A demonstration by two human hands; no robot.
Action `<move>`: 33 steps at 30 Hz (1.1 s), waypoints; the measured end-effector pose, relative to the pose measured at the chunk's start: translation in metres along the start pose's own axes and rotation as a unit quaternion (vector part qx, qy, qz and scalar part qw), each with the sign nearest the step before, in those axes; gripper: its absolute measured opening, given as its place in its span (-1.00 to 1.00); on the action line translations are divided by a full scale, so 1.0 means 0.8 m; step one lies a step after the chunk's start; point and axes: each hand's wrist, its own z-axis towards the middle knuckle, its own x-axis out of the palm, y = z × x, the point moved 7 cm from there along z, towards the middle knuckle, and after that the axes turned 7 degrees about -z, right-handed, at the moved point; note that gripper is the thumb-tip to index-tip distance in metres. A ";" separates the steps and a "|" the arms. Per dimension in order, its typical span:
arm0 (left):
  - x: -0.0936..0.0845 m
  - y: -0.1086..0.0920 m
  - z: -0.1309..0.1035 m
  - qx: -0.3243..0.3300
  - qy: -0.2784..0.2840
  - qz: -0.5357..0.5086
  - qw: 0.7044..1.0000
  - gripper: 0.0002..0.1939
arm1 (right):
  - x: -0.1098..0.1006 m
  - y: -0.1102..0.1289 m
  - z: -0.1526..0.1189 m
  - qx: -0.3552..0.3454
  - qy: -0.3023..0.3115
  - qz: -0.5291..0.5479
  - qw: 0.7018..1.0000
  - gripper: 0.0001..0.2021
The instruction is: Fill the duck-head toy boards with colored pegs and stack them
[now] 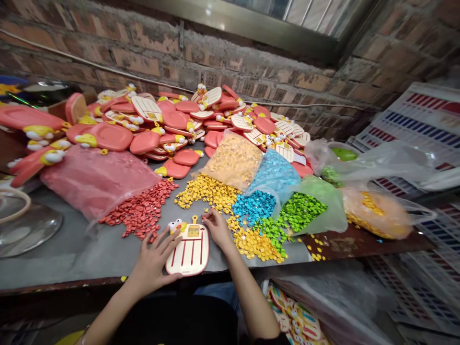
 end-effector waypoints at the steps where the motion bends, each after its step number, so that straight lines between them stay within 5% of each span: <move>1: 0.001 0.000 0.001 -0.005 -0.007 0.001 1.000 -0.12 | -0.003 0.003 0.004 -0.010 -0.013 -0.022 1.000 -0.83; 6: 0.005 0.004 0.007 -0.044 -0.041 0.013 0.998 -0.10 | -0.013 0.019 -0.006 -0.073 -0.047 -0.107 0.990 -0.89; 18: 0.004 0.007 0.004 -0.062 -0.077 -0.029 0.995 0.06 | 0.022 0.046 -0.015 -0.217 -0.016 -0.324 0.921 -0.86; 25: -0.002 0.007 0.006 -0.079 -0.067 -0.065 0.992 0.11 | 0.019 0.041 -0.038 -0.179 0.017 -0.326 0.928 -0.91; 29: -0.002 0.007 0.008 -0.074 -0.054 -0.072 0.993 0.09 | 0.058 0.049 -0.026 -0.162 0.068 -0.269 0.947 -0.90; 33: -0.001 0.008 0.006 -0.075 -0.060 -0.065 0.993 0.08 | 0.101 0.065 -0.020 -0.182 0.154 -0.262 0.935 -0.93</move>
